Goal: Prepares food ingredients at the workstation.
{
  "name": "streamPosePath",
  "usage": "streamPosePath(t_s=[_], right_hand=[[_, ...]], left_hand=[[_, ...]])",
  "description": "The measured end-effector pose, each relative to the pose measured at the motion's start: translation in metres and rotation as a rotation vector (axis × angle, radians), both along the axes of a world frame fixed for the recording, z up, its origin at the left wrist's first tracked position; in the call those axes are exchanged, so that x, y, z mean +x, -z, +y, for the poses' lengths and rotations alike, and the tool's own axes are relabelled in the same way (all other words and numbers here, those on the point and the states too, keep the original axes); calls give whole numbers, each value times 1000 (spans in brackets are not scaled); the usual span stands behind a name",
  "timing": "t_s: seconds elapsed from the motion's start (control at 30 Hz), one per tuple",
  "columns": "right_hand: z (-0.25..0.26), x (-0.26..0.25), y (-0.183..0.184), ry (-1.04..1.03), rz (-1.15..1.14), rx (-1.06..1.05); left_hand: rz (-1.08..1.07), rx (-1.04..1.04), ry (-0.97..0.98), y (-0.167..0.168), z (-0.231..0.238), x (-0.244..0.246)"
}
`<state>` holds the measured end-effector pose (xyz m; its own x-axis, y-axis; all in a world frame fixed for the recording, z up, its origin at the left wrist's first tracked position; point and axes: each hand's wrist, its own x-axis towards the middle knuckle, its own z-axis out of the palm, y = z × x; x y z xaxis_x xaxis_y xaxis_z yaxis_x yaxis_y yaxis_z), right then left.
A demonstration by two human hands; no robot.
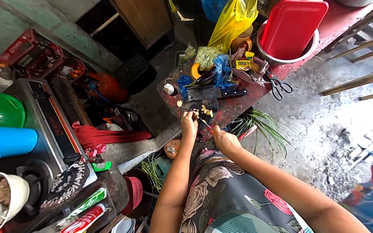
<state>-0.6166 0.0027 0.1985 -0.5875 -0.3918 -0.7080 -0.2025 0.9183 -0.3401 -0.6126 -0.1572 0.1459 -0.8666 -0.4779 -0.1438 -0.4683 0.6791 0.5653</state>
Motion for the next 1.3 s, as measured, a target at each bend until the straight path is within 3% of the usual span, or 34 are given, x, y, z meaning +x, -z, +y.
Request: streamPosePath(t_s=[0.3, 0.47, 1.07, 1.3], right_hand=[[-16, -13, 8, 6, -12, -17], [-12, -11, -5, -20, -23, -22], [-32, -29, 9, 15, -27, -18], [0, -30, 28, 59, -96, -124]], left_hand=[[-59, -30, -39, -5, 5, -8], [-117, 7, -24, -11, -2, -9], [-5, 18, -45, -5, 2, -6], [56, 114, -50, 3, -15, 8]])
